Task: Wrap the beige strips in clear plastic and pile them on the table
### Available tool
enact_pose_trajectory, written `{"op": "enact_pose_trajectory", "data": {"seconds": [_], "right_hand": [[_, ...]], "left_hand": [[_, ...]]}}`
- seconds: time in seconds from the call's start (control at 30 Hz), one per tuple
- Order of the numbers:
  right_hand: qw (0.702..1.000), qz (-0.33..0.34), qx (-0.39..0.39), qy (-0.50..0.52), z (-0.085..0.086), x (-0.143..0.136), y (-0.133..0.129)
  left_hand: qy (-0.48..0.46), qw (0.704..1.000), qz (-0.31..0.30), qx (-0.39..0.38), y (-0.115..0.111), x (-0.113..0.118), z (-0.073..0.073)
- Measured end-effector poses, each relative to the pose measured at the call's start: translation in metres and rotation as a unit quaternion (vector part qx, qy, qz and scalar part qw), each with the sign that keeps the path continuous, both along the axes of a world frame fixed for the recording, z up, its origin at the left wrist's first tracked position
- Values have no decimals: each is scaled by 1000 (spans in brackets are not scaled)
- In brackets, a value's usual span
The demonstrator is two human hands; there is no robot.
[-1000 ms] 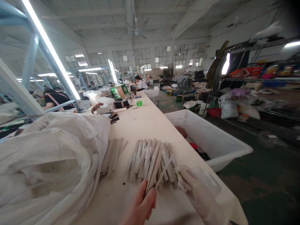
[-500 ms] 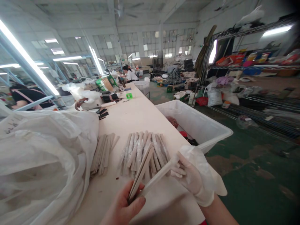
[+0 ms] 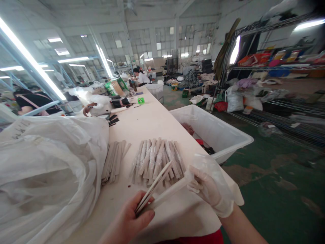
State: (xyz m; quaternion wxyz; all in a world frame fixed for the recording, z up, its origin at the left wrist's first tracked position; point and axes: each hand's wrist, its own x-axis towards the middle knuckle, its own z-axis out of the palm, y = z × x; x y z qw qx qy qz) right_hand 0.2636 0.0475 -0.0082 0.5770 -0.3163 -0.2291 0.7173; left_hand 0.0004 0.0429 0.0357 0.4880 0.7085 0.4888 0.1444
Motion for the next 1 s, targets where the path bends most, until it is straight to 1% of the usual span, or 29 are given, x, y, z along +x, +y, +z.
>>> {"op": "enact_pose_trajectory", "data": {"seconds": [0.13, 0.2, 0.33, 0.53, 0.63, 0.73, 0.87, 1.0], "right_hand": [[1000, -13, -16, 11, 2, 2, -1], [1000, -2, -12, 21, 4, 2, -1], [1000, 28, 8, 12, 5, -1, -5], [998, -27, 18, -58, 8, 1, -13], [999, -4, 10, -47, 9, 1, -11], [1000, 24, -6, -11, 5, 0, -6], [999, 34, -1, 5, -3, -2, -3], [999, 38, -2, 4, -5, -2, -4]], "left_hand": [[-18, 1000, 6, 5, -3, -4, 0], [-8, 1000, 13, 13, -2, -3, 0], [27, 1000, -1, 15, 1, 2, 2], [27, 999, -5, 28, -2, -2, 8], [20, 999, -4, 29, -3, -7, 8], [35, 999, -11, 25, -2, -9, 6], [39, 999, -8, 24, 0, -9, 4], [30, 999, -9, 20, 0, -9, 5]]}}
